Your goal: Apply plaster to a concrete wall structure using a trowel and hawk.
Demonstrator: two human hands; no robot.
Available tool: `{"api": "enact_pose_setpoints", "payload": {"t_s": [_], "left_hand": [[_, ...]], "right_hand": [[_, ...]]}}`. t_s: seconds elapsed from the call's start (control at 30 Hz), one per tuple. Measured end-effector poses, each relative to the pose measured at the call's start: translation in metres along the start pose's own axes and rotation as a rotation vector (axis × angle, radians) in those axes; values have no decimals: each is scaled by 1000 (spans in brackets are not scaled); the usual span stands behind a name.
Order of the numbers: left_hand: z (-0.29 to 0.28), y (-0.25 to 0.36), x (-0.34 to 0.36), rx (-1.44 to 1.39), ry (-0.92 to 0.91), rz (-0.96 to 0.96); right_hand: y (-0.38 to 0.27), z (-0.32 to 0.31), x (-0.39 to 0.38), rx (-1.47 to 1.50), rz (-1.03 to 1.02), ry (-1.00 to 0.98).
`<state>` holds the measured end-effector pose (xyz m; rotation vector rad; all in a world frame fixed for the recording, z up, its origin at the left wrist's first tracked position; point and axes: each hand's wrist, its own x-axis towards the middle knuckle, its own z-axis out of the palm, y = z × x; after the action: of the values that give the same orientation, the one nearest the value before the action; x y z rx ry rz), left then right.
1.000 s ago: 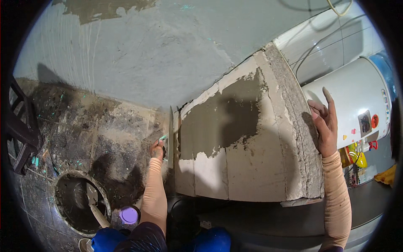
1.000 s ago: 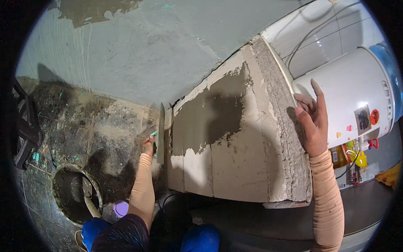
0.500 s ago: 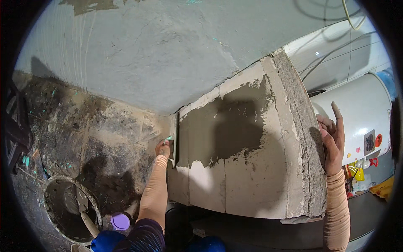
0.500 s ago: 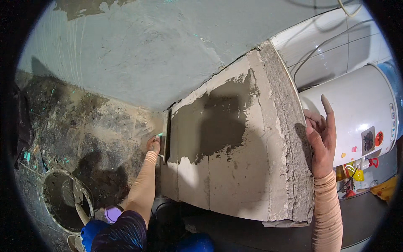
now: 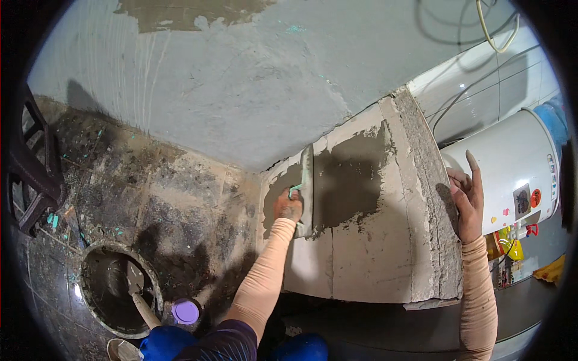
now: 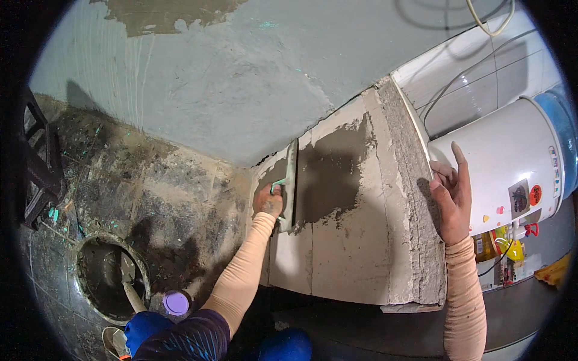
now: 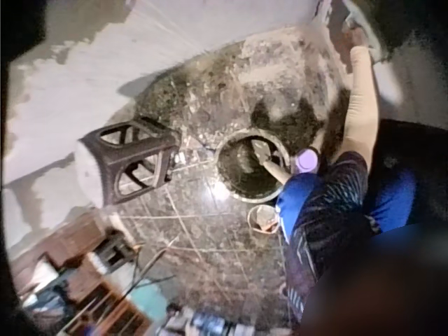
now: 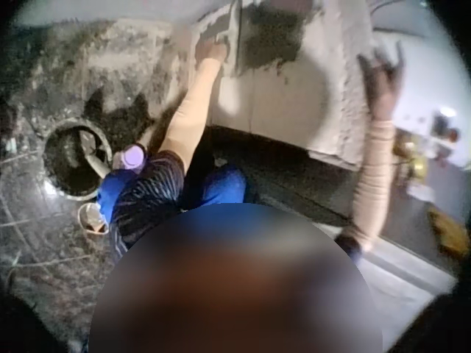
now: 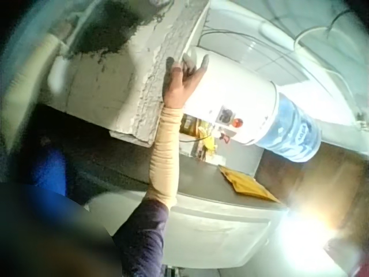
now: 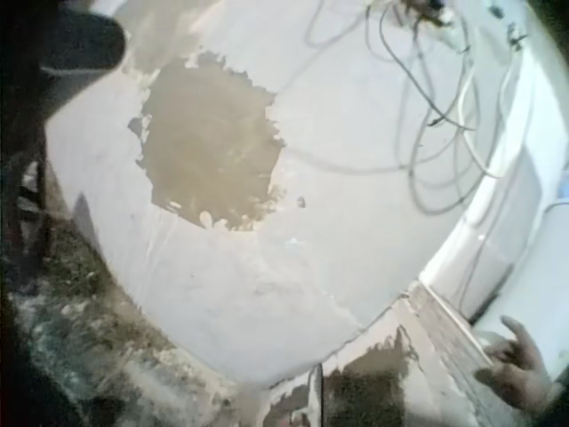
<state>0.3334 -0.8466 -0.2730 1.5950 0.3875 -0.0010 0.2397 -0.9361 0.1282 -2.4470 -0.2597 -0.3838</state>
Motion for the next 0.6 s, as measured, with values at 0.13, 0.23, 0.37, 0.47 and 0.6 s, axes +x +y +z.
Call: {"api": "enact_pose_setpoints", "payload": {"t_s": [0.13,0.23,0.37,0.47,0.6], "left_hand": [[-5,50,-19,-106,-41,65],[-5,81,-33,-105,0,95],[-3,123,-59,-239,49,260],[-5,160,-81,-177,66,315],[-8,206,-114,-232,-52,286]], "right_hand": [[0,-2,-1,-12,-31,-1],[-1,-4,-2,5,-15,4],[0,-6,-3,13,-15,5],[1,-6,-4,-23,-35,18],[2,-7,-4,-5,-16,19]]}}
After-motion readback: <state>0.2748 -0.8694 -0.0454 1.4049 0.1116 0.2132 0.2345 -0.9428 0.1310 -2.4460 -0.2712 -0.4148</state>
